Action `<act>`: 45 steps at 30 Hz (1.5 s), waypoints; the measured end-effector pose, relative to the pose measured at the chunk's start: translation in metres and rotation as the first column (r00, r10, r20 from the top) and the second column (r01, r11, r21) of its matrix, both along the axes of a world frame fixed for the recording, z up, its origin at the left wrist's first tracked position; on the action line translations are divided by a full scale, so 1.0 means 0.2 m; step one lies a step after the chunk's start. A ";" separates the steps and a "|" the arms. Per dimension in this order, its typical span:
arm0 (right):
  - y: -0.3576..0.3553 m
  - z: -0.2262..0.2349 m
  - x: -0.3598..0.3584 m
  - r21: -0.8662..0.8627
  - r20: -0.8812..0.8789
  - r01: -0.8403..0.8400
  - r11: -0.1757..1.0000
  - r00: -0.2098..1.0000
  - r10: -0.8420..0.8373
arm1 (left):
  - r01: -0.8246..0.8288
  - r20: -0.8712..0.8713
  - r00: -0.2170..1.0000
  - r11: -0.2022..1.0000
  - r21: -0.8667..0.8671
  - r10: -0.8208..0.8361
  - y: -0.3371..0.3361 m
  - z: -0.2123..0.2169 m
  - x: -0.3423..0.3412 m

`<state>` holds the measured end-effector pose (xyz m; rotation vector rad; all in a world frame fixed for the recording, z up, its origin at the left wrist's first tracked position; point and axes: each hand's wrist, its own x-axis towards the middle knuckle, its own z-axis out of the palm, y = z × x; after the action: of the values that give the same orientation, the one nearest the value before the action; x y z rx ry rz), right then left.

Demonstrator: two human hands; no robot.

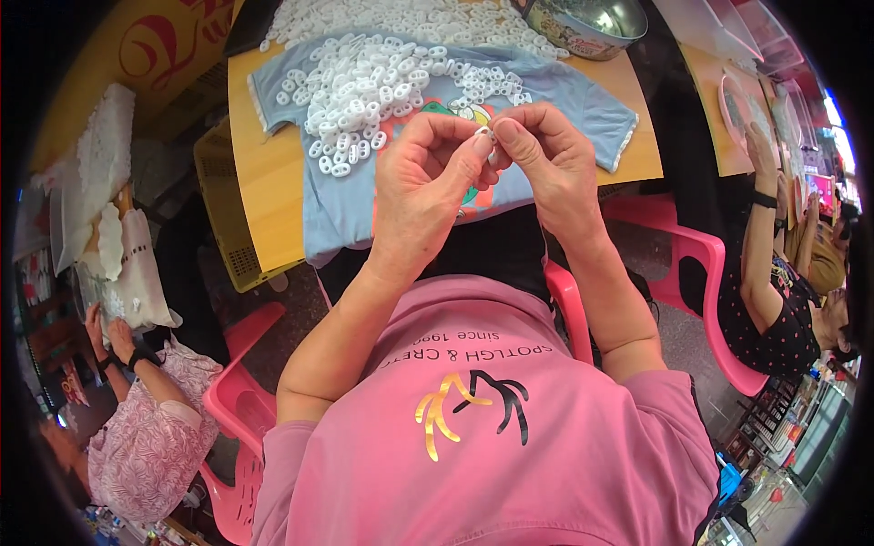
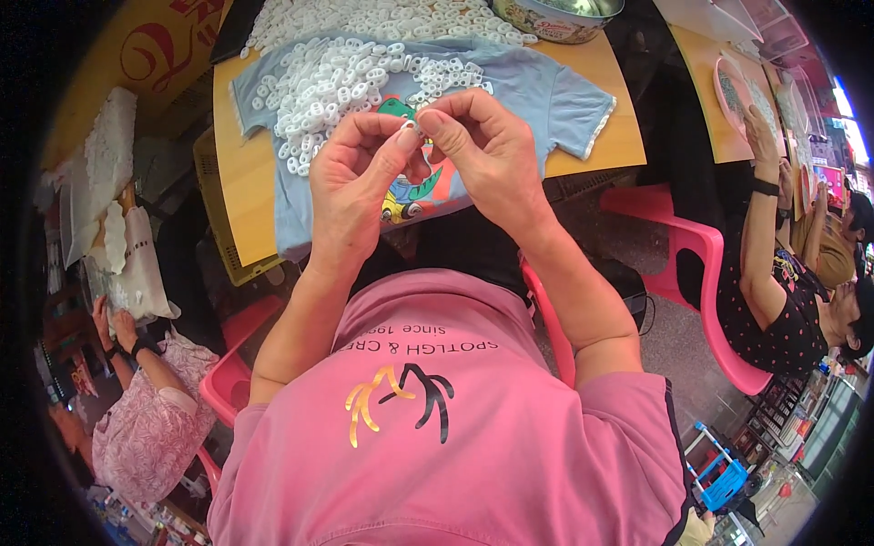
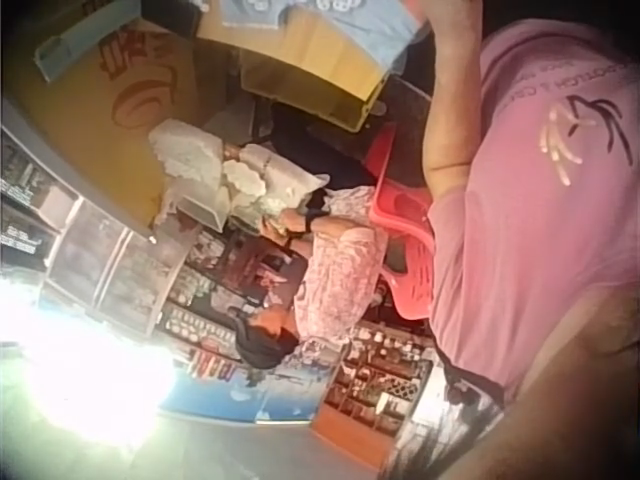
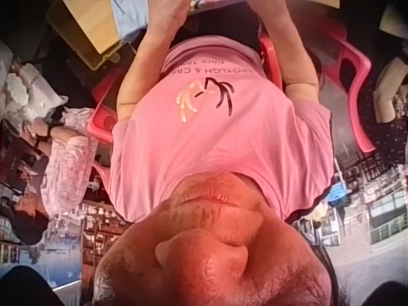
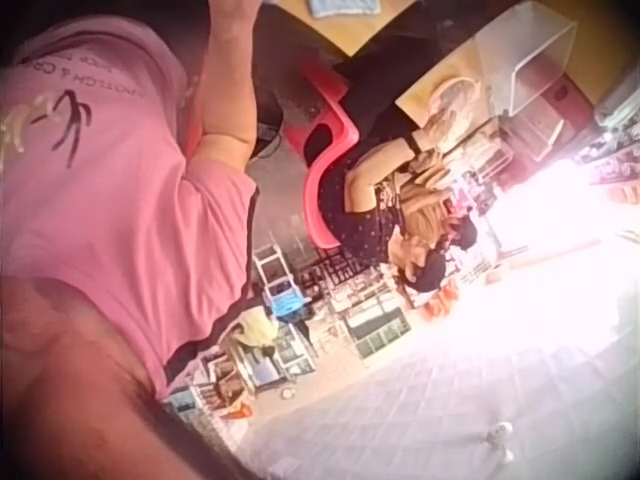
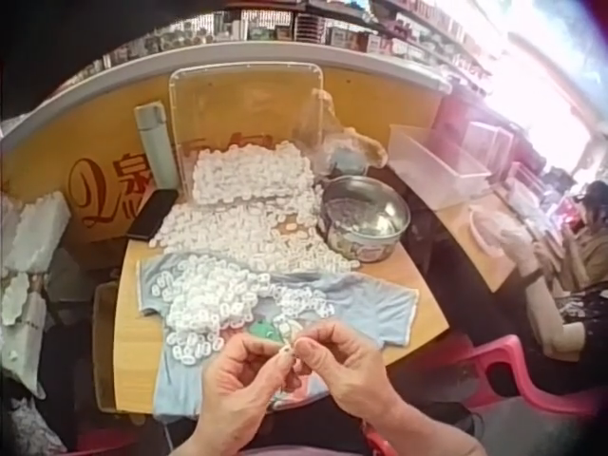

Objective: Fitting small colorful plastic components into white plastic rings for garment decoration.

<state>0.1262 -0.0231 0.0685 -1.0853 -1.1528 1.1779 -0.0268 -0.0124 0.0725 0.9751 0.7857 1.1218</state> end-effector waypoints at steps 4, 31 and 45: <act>0.00 -0.01 0.01 -0.026 0.012 -0.018 0.999 1.000 0.018 | -0.047 -0.042 0.998 0.996 0.070 0.050 -0.01 0.00 0.00; 0.07 -0.04 0.00 -0.147 0.031 -0.151 0.977 0.987 0.157 | -0.036 -0.032 0.999 0.995 -0.090 0.033 0.06 -0.10 -0.08; 0.06 -0.04 0.00 0.118 0.507 -0.094 0.989 0.862 0.021 | 0.019 -0.046 0.999 0.996 -0.088 -0.024 0.06 -0.13 -0.08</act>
<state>0.1265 -0.0103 0.0613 -1.2997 -1.6575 0.8570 -0.0426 -0.0007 0.0472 0.9371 0.8538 1.0404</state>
